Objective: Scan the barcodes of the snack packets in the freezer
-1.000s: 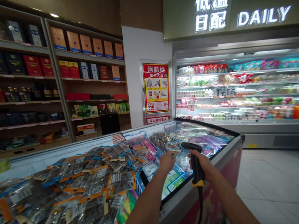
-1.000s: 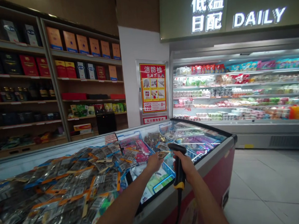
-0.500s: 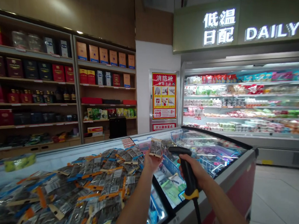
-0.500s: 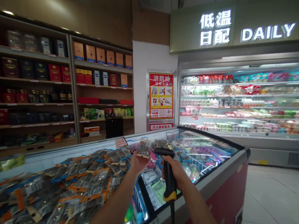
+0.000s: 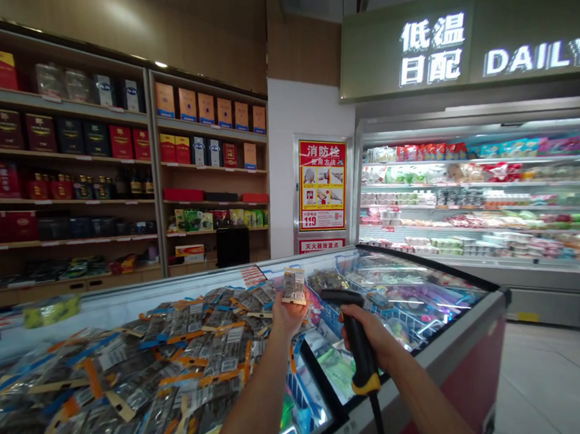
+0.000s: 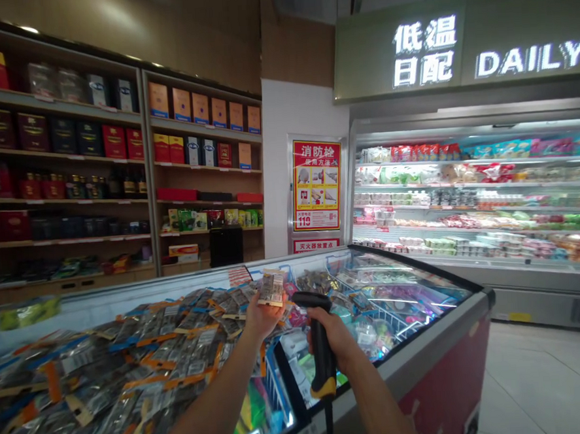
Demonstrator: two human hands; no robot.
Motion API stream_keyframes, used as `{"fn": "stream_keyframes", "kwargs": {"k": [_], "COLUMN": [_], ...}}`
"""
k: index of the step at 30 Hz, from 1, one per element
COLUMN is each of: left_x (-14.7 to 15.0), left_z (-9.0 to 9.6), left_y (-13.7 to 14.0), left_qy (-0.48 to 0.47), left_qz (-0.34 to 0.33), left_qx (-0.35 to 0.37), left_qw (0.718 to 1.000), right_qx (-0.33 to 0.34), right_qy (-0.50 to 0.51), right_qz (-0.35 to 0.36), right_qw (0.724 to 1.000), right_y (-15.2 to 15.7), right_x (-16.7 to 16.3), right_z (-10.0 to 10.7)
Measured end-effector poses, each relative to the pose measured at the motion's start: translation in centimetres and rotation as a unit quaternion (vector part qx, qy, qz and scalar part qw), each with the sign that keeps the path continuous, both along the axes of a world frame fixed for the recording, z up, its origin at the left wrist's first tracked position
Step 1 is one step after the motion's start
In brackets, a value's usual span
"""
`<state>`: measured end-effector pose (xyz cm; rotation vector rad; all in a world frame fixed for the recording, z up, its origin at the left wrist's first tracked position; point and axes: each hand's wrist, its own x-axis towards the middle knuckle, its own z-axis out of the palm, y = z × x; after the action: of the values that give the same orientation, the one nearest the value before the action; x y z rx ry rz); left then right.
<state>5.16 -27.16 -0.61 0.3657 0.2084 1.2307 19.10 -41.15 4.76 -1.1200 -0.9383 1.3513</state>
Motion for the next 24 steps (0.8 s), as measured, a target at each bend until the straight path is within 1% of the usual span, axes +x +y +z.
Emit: {"fn": "stream_keyframes", "kwargs": {"k": [4,7,11,15,17,19,21,24], "left_x": [-0.1,-0.1,0.1,0.0,-0.1,-0.2,-0.4,-0.8], "left_z": [0.1,0.3,0.5,0.5,0.6,0.9,1.3,2.1], "left_y": [0.0,0.0,-0.2,-0.1,0.0,0.1,0.1,0.3], "left_qy": [0.003,0.009,0.008,0.023,0.040,0.070,0.121,0.206], "left_qz": [0.003,0.010,0.025,0.025,0.028,0.044,0.072,0.137], "left_qx": [0.015,0.012,0.000,0.000,0.000,-0.003,-0.010,-0.032], "left_qw": [1.000,1.000,1.000,0.999,0.999,0.997,0.990,0.968], "right_qx": [-0.031,-0.056,-0.056,-0.051,-0.039,-0.023,-0.009,0.000], "right_qy": [0.008,0.016,0.031,0.038,0.034,0.021,0.001,-0.017], "right_qz": [0.018,0.042,0.053,0.050,0.037,0.003,-0.044,-0.094], "right_qw": [0.999,0.997,0.997,0.997,0.998,1.000,0.999,0.995], "right_y": [-0.2,-0.5,-0.9,-0.8,-0.4,0.2,1.0,2.0], "right_x": [0.1,0.3,0.3,0.4,0.7,1.1,1.7,2.9], "right_z": [0.6,1.1,1.5,1.4,1.2,1.1,0.8,0.2]}}
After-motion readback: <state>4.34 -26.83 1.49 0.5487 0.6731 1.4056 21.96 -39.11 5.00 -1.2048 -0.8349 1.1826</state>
